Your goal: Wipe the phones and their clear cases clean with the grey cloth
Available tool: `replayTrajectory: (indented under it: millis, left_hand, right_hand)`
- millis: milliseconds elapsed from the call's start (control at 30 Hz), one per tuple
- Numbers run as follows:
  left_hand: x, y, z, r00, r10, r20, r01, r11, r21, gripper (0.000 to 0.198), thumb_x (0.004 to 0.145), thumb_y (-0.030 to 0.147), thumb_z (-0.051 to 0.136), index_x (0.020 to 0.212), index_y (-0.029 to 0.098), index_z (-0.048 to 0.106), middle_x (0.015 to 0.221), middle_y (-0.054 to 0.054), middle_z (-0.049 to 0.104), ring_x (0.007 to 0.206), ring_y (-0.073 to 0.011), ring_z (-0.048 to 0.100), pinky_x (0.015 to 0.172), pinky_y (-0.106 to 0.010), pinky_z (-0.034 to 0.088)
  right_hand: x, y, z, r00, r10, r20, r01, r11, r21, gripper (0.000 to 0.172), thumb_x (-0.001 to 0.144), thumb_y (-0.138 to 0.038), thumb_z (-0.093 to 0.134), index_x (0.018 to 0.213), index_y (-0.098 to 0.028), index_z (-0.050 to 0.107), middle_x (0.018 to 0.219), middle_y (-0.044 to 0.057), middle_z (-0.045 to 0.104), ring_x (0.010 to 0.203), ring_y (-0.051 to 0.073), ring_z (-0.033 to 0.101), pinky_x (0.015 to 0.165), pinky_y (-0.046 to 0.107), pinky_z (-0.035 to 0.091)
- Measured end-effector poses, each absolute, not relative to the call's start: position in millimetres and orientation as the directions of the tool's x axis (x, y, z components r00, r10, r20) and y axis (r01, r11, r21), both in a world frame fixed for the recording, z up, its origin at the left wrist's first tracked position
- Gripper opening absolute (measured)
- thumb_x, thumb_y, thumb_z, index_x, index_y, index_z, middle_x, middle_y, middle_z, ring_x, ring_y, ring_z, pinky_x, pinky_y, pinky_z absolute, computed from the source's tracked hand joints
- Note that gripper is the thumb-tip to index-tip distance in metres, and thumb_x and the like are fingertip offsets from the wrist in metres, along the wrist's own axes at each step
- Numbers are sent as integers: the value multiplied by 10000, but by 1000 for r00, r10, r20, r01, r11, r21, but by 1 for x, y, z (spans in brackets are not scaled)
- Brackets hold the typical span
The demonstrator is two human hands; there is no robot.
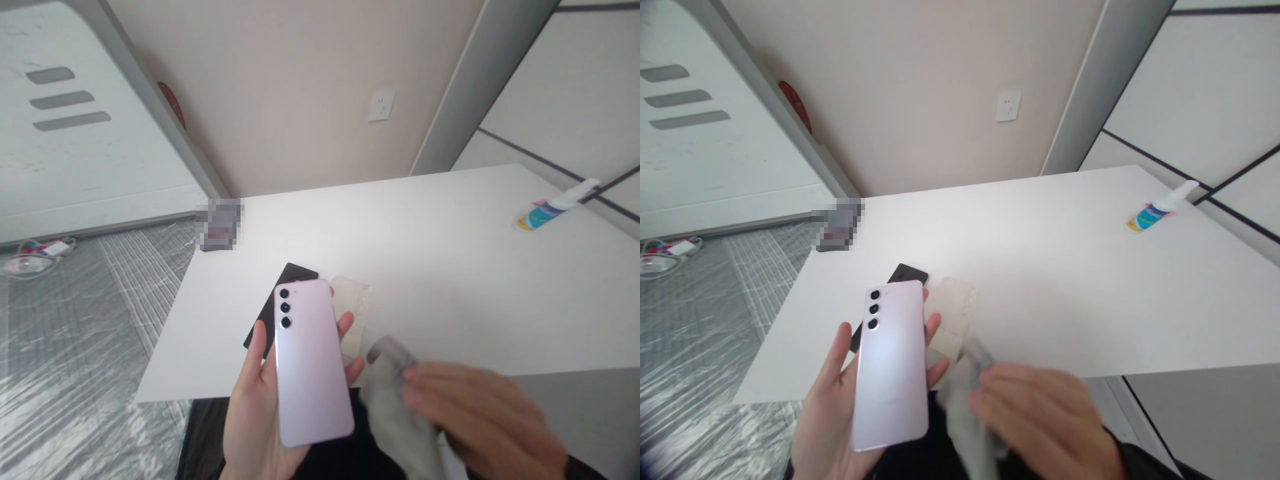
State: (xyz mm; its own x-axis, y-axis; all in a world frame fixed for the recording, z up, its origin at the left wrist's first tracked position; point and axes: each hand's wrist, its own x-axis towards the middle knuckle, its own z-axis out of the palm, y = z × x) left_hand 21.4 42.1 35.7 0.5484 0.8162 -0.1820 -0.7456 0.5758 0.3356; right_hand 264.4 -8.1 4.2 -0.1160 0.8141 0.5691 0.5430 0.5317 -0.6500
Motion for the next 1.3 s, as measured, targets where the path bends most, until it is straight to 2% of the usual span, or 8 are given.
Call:
replayTrajectory:
  millis: [33, 200, 300, 367, 500, 600, 700, 1300]
  left_hand:
    - [18, 43, 36, 486, 850, -201, -764, 525, 376, 539, 1111, 592, 401, 1422, 284, 715, 1526, -57, 671, 1376, -284, 682, 1129, -489, 583]
    - [1, 40, 39, 193, 866, -462, -627, 471, 621, 501, 1044, 569, 569, 1497, 369, 646, 1576, -28, 646, 1348, -342, 696, 1083, -515, 619]
    - [-2, 40, 38, 90, 912, -401, -176, 411, 894, 656, 1022, 692, 538, 1594, 371, 534, 1529, -79, 685, 1344, -351, 688, 1174, -519, 546]
    - [4, 42, 35, 161, 970, -180, 232, 140, 963, 567, 1065, 634, 497, 1590, 422, 524, 1627, -47, 596, 1484, -351, 568, 1275, -567, 419]
    - [31, 49, 25, 416, 898, 143, 703, -417, 576, 510, 1130, 377, 405, 1637, 359, 462, 1722, -114, 461, 1502, -386, 539, 1145, -667, 533]
    - [52, 52, 18, 468, 851, 238, 838, -513, 187, 487, 1082, 249, 486, 1560, 218, 575, 1587, -236, 590, 1237, -439, 710, 859, -658, 675]
    - [65, 52, 11, 472, 838, 273, 871, -491, 2, 503, 992, 194, 659, 1494, 194, 638, 1502, -244, 662, 1127, -440, 747, 748, -614, 696]
    - [81, 48, 4, 413, 877, 246, 899, -435, 44, 479, 994, 234, 676, 1473, 236, 654, 1502, -194, 682, 1309, -376, 708, 905, -551, 695]
  right_hand:
    - [276, 2, 4, -103, 685, 721, 733, 542, -411, 275, 1077, -293, 669, 1310, -417, 746, 1011, -56, 831, 883, 220, 819, 801, 330, 708]
    - [317, 52, 5, 23, 723, 690, 901, 284, -328, 268, 1079, -195, 568, 1283, -242, 735, 1452, 141, 662, 1431, 419, 574, 1196, 688, 461]
    - [313, 56, -1, -50, 792, 608, 891, 311, -332, 268, 1097, -242, 548, 1321, -239, 694, 1527, 139, 605, 1466, 383, 540, 1223, 641, 455]
    - [301, 55, -11, -149, 855, 497, 832, 380, -404, 304, 1117, -261, 512, 1392, -242, 641, 1486, 118, 642, 1394, 319, 611, 1175, 561, 535]
    - [281, 61, -30, -254, 891, 375, 745, 428, -512, 429, 1114, -256, 479, 1538, -207, 518, 1522, 120, 629, 1394, 286, 615, 1182, 531, 547]
    - [276, 68, -34, -268, 892, 364, 726, 436, -533, 510, 1100, -255, 489, 1602, -182, 442, 1553, 130, 603, 1409, 279, 600, 1188, 518, 544]
    - [274, 69, -34, -281, 893, 352, 707, 440, -553, 524, 1089, -263, 507, 1603, -186, 444, 1521, 122, 630, 1370, 276, 624, 1160, 503, 566]
    - [270, 58, -37, -224, 917, 331, 685, 389, -616, 371, 1056, -291, 664, 1418, -218, 626, 1291, 103, 722, 1174, 292, 701, 1034, 474, 623]
